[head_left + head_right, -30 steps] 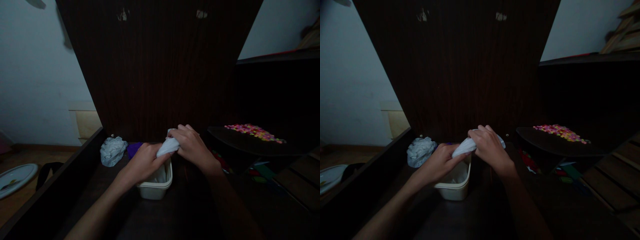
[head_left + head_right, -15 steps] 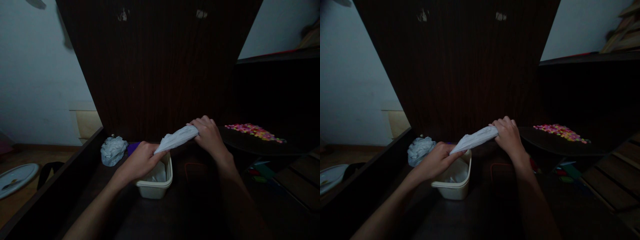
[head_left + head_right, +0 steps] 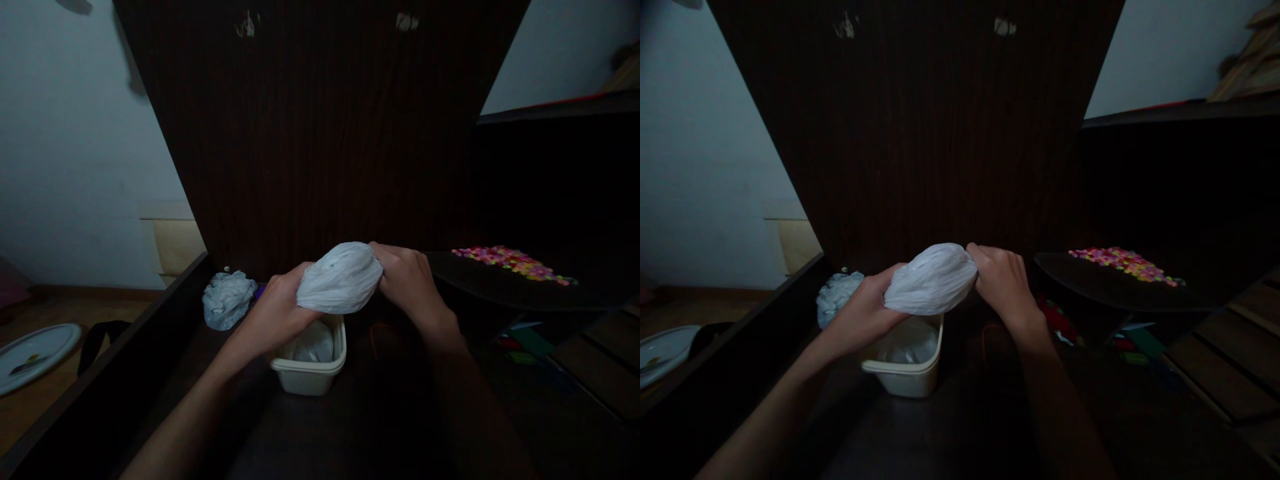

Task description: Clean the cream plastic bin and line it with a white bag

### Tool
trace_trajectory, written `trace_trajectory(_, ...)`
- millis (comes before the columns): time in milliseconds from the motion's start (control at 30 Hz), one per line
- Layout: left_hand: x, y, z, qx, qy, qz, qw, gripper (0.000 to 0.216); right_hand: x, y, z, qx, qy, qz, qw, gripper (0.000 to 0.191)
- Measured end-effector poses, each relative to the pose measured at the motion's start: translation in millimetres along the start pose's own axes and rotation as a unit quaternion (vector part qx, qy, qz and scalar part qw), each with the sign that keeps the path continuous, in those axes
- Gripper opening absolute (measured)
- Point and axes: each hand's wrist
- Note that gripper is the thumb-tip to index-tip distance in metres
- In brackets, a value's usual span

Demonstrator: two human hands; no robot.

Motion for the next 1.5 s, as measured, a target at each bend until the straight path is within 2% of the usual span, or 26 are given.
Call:
trace_trajectory(67,0.9,2.3,-0.1,0.006,0.009,-0.011,1.000,0.021,1.1,-1.0,3.7,-0.017,-0.020,-0.008,1.000,0.018)
trace_trajectory(167,2.6,4.2,-2.2,0.036,0.035,-0.009,0.999,0.031,2.4,-3.2,15.7,-0.041,-0.062,-0.020,0.997,0.019)
trace_trajectory(367,3.4,2.1,-5.2,0.076,0.053,-0.024,0.995,0.032,1.7,-7.3,34.4,-0.044,-0.093,-0.002,0.995,0.037)
trace_trajectory(467,3.9,2.2,-3.8,0.083,0.057,-0.027,0.995,0.030,1.4,-8.7,39.7,-0.037,-0.086,-0.024,0.995,0.022)
trace_trajectory(500,4.2,2.5,-3.4,0.085,0.059,-0.024,0.994,0.030,1.2,-8.8,41.3,-0.032,-0.067,-0.030,0.997,0.013)
trace_trajectory(533,4.4,2.8,-3.3,0.086,0.061,-0.018,0.994,0.030,0.8,-8.6,42.8,-0.026,-0.039,-0.033,0.998,0.012)
trace_trajectory(633,5.1,3.2,-4.0,0.087,0.067,0.004,0.994,0.037,-2.2,-3.2,43.3,0.001,0.042,-0.023,0.999,0.044)
trace_trajectory(767,5.8,2.1,-6.5,0.086,0.074,0.025,0.993,0.037,-9.9,16.7,27.1,0.087,0.099,-0.027,0.991,0.080)
trace_trajectory(833,6.1,0.8,-7.7,0.084,0.079,0.038,0.993,0.036,-13.3,26.9,11.7,0.128,0.132,-0.042,0.982,0.091)
trace_trajectory(900,6.2,-1.0,-8.1,0.074,0.076,0.045,0.993,0.033,-15.0,31.6,-6.6,0.159,0.149,-0.042,0.975,0.095)
trace_trajectory(1067,5.1,-5.5,-4.6,0.052,0.046,0.037,0.997,0.017,-12.3,15.6,-46.7,0.189,0.191,-0.016,0.963,0.086)
trace_trajectory(1233,2.6,-6.2,0.3,0.040,0.010,0.008,0.999,0.007,-8.3,-0.6,-59.4,0.212,0.205,-0.013,0.956,0.079)
trace_trajectory(1367,0.4,-4.3,2.3,0.066,0.016,-0.043,0.997,0.015,-8.2,1.9,-55.5,0.163,0.170,-0.028,0.971,0.052)
trace_trajectory(1500,-0.6,-2.3,1.3,0.079,-0.010,-0.082,0.993,0.019,-8.7,4.4,-48.6,0.137,0.151,-0.054,0.977,0.024)
Point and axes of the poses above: each hand's wrist, its own x-axis towards the middle knuckle, its own y-axis out of the back of the hand, z = x × y, and after that the axes turned 5 degrees about -y, right-handed
